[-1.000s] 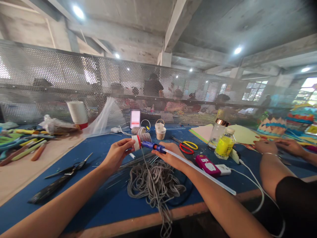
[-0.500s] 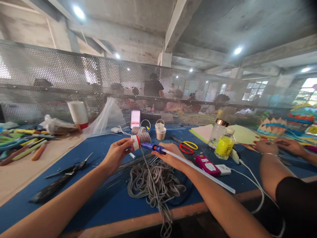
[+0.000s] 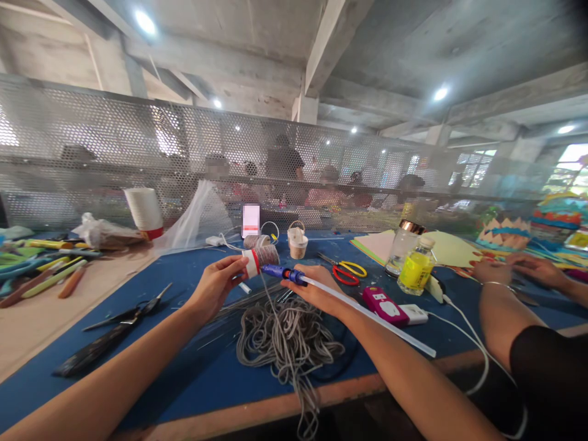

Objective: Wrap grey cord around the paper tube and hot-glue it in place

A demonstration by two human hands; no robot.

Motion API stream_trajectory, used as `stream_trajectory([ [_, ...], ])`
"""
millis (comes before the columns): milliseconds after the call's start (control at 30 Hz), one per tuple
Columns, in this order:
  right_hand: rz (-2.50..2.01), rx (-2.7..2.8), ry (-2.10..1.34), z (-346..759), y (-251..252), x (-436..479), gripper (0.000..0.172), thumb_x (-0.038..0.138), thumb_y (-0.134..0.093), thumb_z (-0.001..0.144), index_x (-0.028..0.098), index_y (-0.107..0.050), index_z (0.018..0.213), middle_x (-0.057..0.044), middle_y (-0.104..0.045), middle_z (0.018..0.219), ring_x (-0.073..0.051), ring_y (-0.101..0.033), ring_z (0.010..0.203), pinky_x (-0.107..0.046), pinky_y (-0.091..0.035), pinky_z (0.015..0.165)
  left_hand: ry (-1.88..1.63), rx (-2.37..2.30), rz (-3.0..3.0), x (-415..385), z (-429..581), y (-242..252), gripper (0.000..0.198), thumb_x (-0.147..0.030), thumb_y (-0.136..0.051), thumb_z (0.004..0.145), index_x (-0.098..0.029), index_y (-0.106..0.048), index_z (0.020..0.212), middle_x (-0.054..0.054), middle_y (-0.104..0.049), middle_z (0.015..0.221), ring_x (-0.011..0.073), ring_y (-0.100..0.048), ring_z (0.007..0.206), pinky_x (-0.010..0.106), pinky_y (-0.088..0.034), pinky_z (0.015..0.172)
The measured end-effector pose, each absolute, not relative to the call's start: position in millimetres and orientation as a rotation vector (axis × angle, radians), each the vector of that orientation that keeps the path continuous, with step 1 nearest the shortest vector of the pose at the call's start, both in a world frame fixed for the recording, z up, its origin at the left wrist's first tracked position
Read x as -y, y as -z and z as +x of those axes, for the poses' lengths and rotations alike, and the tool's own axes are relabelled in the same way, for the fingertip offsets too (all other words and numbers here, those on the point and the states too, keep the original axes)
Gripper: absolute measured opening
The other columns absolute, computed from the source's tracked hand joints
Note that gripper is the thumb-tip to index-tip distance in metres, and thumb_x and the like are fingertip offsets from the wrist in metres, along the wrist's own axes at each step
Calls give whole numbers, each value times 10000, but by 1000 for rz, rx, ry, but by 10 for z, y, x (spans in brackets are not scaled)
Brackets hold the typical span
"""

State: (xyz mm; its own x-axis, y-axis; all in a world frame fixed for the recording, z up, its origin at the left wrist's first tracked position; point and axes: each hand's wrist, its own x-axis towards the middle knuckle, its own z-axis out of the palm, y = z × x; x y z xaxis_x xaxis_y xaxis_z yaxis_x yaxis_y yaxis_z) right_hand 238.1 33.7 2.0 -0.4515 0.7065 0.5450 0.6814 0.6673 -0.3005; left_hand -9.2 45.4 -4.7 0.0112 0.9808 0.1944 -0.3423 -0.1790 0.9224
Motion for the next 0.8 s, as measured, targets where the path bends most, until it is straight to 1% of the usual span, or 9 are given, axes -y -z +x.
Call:
stream_trajectory([
  [233, -1047, 2212, -74, 2385, -31, -318, 337, 506, -582, 883, 197, -564, 752, 24, -580, 652, -102, -511, 592, -202, -294, 569, -1455, -824, 1077, -458, -87, 45, 226, -294, -815, 685, -127, -741, 819, 48, -694, 816, 139, -603, 760, 244, -490, 710],
  [433, -1039, 2161, -181, 2372, -15, -347, 338, 530, -592, 866, 202, -641, 806, 23, -601, 630, -112, -518, 584, -211, -323, 564, -1449, -822, 1062, -458, -83, 48, 231, -298, -829, 662, -136, -743, 802, 51, -702, 803, 155, -614, 764, 268, -499, 724],
  [500, -1026, 2134, -245, 2370, -13, -355, 333, 528, -606, 856, 201, -665, 838, 11, -639, 671, -123, -549, 611, -219, -363, 592, -1445, -829, 1052, -452, -81, 50, 230, -294, -832, 659, -136, -742, 800, 52, -705, 807, 154, -617, 767, 269, -503, 733],
  [633, -915, 2089, -403, 2373, -36, -353, 308, 495, -615, 858, 198, -691, 893, -16, -704, 836, -152, -626, 755, -244, -438, 717, -1441, -843, 1045, -454, -74, 57, 230, -292, -831, 660, -131, -741, 796, 53, -703, 805, 147, -615, 753, 255, -505, 719],
  [667, -906, 2063, -448, 2374, -45, -350, 316, 499, -616, 854, 197, -692, 901, -14, -702, 837, -150, -627, 751, -246, -445, 720, -1437, -843, 1048, -460, -72, 62, 232, -295, -830, 661, -131, -741, 798, 52, -701, 799, 147, -615, 751, 252, -505, 714],
  [700, -909, 2032, -502, 2374, -52, -349, 332, 510, -616, 849, 192, -691, 909, -7, -692, 804, -142, -618, 707, -243, -449, 694, -1434, -843, 1052, -467, -72, 67, 234, -299, -830, 662, -132, -741, 800, 51, -698, 794, 147, -614, 748, 251, -506, 708],
  [800, -969, 1943, -683, 2371, -60, -360, 405, 554, -601, 840, 170, -684, 940, 26, -609, 625, -101, -502, 492, -225, -409, 529, -1427, -843, 1073, -485, -73, 87, 234, -312, -826, 666, -135, -741, 795, 47, -693, 785, 149, -614, 747, 252, -507, 702],
])
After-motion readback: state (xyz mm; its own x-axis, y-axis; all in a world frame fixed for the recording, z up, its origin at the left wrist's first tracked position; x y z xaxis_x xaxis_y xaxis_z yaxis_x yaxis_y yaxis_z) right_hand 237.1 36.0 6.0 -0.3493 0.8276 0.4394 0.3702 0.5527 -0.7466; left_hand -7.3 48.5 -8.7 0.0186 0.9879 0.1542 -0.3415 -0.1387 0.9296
